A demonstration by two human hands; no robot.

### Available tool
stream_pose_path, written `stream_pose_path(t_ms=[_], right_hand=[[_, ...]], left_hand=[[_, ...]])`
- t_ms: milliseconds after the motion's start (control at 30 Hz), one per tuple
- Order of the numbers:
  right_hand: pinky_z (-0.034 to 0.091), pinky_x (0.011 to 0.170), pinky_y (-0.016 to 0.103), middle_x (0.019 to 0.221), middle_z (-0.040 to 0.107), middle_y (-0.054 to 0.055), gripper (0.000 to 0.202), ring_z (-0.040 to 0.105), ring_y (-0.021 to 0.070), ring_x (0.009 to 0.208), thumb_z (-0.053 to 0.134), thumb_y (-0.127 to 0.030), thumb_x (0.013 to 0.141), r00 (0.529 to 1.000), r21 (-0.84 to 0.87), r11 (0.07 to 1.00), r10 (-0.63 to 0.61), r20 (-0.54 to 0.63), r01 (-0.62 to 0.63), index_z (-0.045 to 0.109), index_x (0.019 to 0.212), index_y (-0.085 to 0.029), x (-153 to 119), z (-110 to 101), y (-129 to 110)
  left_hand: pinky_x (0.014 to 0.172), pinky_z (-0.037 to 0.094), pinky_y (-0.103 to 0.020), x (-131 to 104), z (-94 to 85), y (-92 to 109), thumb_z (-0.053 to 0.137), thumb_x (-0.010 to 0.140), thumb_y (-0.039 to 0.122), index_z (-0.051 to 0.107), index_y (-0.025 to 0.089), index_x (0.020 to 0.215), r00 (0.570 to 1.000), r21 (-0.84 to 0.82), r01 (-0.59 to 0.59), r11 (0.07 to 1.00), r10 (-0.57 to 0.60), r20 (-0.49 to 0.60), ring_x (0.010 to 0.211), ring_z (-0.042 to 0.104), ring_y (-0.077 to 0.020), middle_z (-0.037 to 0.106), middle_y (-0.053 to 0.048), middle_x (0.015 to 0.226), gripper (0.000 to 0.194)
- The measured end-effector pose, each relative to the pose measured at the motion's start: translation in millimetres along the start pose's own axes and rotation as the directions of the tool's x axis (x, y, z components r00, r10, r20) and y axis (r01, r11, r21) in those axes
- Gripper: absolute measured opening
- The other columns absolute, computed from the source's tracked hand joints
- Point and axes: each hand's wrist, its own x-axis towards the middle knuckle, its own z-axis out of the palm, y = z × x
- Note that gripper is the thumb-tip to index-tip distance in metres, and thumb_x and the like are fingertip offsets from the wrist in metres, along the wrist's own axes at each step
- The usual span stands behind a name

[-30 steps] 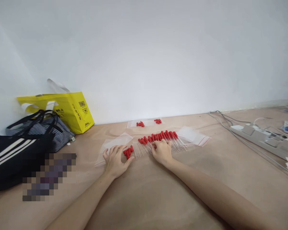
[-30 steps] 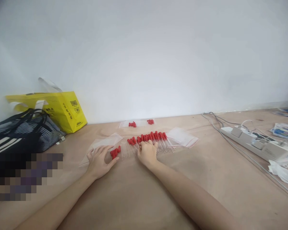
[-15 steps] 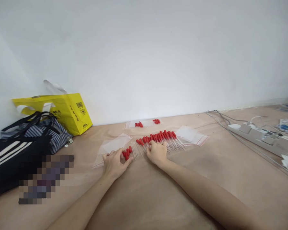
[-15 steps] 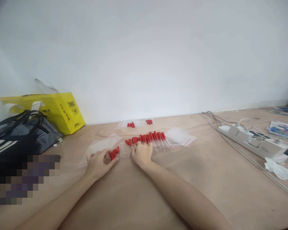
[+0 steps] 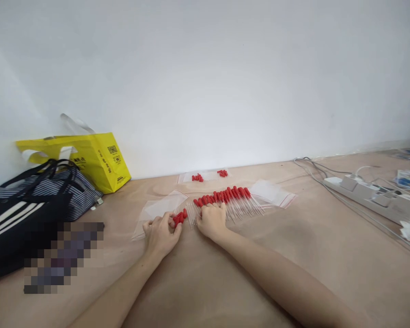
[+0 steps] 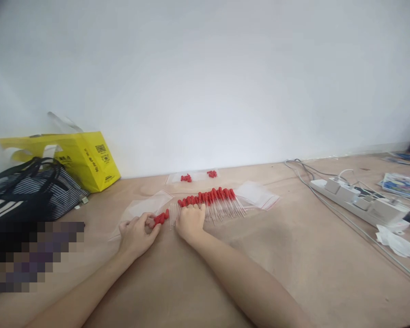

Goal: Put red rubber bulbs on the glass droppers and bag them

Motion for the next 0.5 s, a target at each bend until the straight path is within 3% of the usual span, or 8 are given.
stream_pose_path(t_ms=[133, 333, 500], right_hand=[[0.021, 0.082, 0.04, 0.082, 0.065, 0.012, 0.019, 0.055, 0.0235, 0.081, 0.05, -0.023, 0.073, 0.993, -0.105, 0.994, 0.041, 0.109, -0.03, 0.065, 0.078, -0.013, 9.8, 1.3, -9.9], [0.022, 0.08, 0.04, 0.082, 0.065, 0.015, 0.018, 0.054, 0.0253, 0.084, 0.05, -0.016, 0.073, 0.984, -0.166, 0.986, 0.046, 0.171, -0.017, 0.066, 0.081, -0.011, 16.4, 0.1, -22.5], [0.025, 0.075, 0.036, 0.09, 0.062, 0.015, 0.02, 0.052, 0.0237, 0.086, 0.045, -0.016, 0.078, 0.991, -0.137, 0.989, -0.039, 0.125, 0.056, 0.062, 0.087, -0.01, -2.1, -14.4, 2.9]], left_hand=[[0.073, 0.027, -0.038, -3.1, -4.1, 3.2, 0.046, 0.07, 0.029, 0.05, 0.022, 0.085, 0.995, -0.028, -0.023, 0.999, 0.02, -0.095, 0.075, 0.057, -0.0223, 0.063, 0.001, 0.065, 0.017], [0.074, 0.026, -0.039, -9.9, -9.3, 11.8, 0.048, 0.068, 0.023, 0.057, 0.023, 0.074, 0.964, -0.076, -0.257, 0.963, 0.251, -0.084, 0.075, 0.057, -0.0213, 0.066, 0.0, 0.073, 0.01], [0.073, 0.026, -0.039, -17.6, -12.3, 20.5, 0.048, 0.07, 0.021, 0.059, 0.024, 0.072, 0.924, -0.123, -0.383, 0.915, 0.378, -0.061, 0.075, 0.057, -0.0199, 0.066, 0.001, 0.074, 0.011]])
